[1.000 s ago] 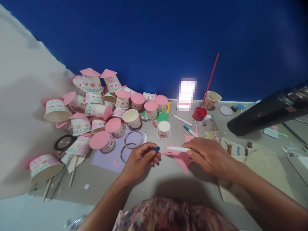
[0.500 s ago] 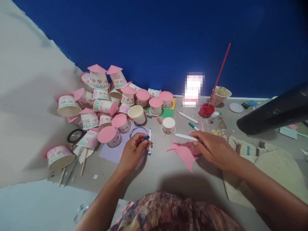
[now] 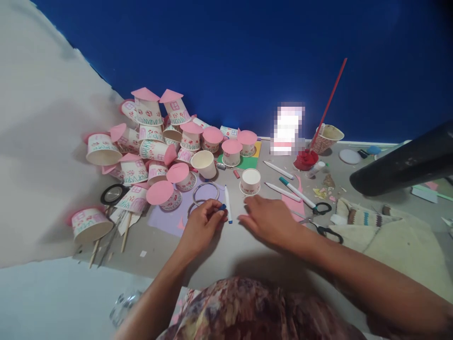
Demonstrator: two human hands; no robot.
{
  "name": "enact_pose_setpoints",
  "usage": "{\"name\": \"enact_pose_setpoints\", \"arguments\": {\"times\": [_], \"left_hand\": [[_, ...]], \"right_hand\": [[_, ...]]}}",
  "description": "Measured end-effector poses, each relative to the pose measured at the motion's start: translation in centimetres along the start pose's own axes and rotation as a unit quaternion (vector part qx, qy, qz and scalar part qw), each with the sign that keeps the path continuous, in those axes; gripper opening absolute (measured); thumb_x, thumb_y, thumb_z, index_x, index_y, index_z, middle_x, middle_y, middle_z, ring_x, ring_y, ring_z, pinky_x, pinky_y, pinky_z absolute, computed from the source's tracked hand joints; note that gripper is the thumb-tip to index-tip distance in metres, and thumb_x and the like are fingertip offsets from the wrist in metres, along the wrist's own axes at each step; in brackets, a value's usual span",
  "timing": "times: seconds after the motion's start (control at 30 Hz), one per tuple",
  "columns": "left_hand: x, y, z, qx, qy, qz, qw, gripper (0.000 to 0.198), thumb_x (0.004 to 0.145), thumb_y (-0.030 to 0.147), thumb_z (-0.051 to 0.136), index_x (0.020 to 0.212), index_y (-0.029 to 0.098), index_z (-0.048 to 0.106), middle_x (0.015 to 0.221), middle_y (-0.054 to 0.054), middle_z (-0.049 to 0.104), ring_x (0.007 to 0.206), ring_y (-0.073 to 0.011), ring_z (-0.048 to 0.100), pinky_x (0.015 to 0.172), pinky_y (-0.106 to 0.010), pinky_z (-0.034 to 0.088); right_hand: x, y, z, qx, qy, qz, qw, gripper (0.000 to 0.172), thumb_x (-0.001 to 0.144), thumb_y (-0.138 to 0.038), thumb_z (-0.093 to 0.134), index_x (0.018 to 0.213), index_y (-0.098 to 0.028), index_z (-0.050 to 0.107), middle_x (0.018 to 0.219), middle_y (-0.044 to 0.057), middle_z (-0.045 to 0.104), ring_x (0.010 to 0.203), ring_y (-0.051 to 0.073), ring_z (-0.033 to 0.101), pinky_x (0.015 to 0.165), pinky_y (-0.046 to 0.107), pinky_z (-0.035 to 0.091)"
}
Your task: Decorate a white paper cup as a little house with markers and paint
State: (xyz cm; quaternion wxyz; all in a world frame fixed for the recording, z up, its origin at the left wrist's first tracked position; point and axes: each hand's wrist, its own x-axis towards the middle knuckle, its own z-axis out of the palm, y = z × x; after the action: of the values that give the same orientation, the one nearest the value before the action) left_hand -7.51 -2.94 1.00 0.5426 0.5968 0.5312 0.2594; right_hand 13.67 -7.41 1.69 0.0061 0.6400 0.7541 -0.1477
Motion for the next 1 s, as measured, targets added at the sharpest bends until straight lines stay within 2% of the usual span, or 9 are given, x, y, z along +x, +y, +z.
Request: {"name": "enact_pose_setpoints", "arguments": {"times": [0.1,0.2,0.27,0.3,0.4,0.5,0.63,0.8,1.0], "left_hand": [[0.3,0.1,-0.9,-0.026,0.061,0.034,0.997,0.03,0.082,0.044,0.073,0.097,0.018,0.069,0.09,-0.008,0.081,0.078,-0.0205,0.075,0.065,-0.029,0.055],[0.3,-0.4,-2.2,-0.088,0.066,0.024,0.994,0.038,0.078,0.046,0.08,0.1,0.016,0.071,0.085,-0.007,0.08,0.067,-0.0167,0.071,0.061,-0.028,0.055],[0.3,-0.9,-2.8,-0.135,0.056,-0.002,0.989,0.044,0.074,0.047,0.084,0.1,0.014,0.071,0.081,-0.006,0.079,0.064,-0.0156,0.068,0.058,-0.027,0.054],[0.4,-1.2,-2.9,-0.152,0.055,-0.014,0.987,0.045,0.073,0.047,0.086,0.1,0.014,0.072,0.08,-0.006,0.078,0.063,-0.0153,0.068,0.057,-0.026,0.053],[0.5,-1.7,-2.8,-0.175,0.046,-0.029,0.983,0.047,0.071,0.046,0.09,0.1,0.013,0.074,0.078,-0.006,0.077,0.062,-0.0139,0.067,0.056,-0.025,0.052],[0.8,-1.5,-2.1,-0.198,-0.002,-0.031,0.98,0.048,0.069,0.046,0.092,0.1,0.013,0.075,0.074,-0.004,0.075,0.06,-0.0133,0.066,0.056,-0.024,0.052],[1.1,-0.6,-1.1,-0.207,-0.047,-0.035,0.977,0.045,0.071,0.046,0.093,0.097,0.014,0.076,0.073,-0.004,0.075,0.06,-0.0143,0.068,0.056,-0.025,0.052],[0.9,0.1,-0.4,-0.181,-0.061,-0.03,0.981,0.041,0.072,0.046,0.091,0.095,0.013,0.078,0.071,-0.004,0.074,0.058,-0.0133,0.065,0.056,-0.025,0.052],[0.3,0.5,0.8,-0.157,-0.091,-0.031,0.983,0.036,0.074,0.043,0.091,0.092,0.014,0.082,0.068,-0.005,0.075,0.054,-0.0129,0.064,0.053,-0.025,0.052]], "right_hand": [[2.7,-3.7,0.7,0.016,-0.015,-0.045,0.999,0.045,0.106,-0.056,0.055,0.126,-0.017,0.064,0.113,0.016,0.078,0.096,0.032,0.077,0.071,0.035,0.05],[4.4,-4.8,1.0,0.026,-0.022,-0.048,0.998,0.039,0.105,-0.043,0.059,0.127,-0.011,0.063,0.113,0.021,0.078,0.097,0.036,0.078,0.071,0.037,0.051],[4.4,-4.2,1.0,0.036,-0.029,-0.038,0.998,0.032,0.102,-0.027,0.06,0.129,-0.01,0.063,0.111,0.021,0.079,0.094,0.036,0.079,0.071,0.037,0.051],[4.0,-3.7,0.9,0.043,-0.031,-0.03,0.998,0.035,0.1,-0.022,0.06,0.132,-0.009,0.062,0.11,0.021,0.079,0.092,0.035,0.079,0.071,0.036,0.051],[1.5,-1.6,0.3,0.077,-0.025,-0.006,0.997,0.047,0.101,-0.022,0.056,0.147,-0.014,0.052,0.118,0.017,0.079,0.096,0.03,0.078,0.078,0.035,0.052],[-1.3,0.3,0.1,0.186,0.016,-0.026,0.982,0.035,0.106,-0.022,0.041,0.13,-0.022,0.066,0.119,0.009,0.077,0.106,0.023,0.073,0.089,0.033,0.052],[-3.4,1.8,0.5,0.311,0.102,-0.035,0.944,0.034,0.105,-0.026,0.041,0.121,-0.023,0.071,0.106,0.008,0.075,0.098,0.023,0.07,0.085,0.035,0.051],[-3.8,2.4,0.4,0.328,0.105,-0.051,0.938,0.034,0.106,-0.026,0.042,0.12,-0.023,0.072,0.105,0.007,0.076,0.096,0.023,0.07,0.083,0.034,0.05],[-4.0,2.8,-0.3,0.275,0.074,-0.073,0.956,0.03,0.104,-0.025,0.047,0.117,-0.02,0.074,0.103,0.008,0.078,0.093,0.022,0.071,0.082,0.033,0.049]]}}
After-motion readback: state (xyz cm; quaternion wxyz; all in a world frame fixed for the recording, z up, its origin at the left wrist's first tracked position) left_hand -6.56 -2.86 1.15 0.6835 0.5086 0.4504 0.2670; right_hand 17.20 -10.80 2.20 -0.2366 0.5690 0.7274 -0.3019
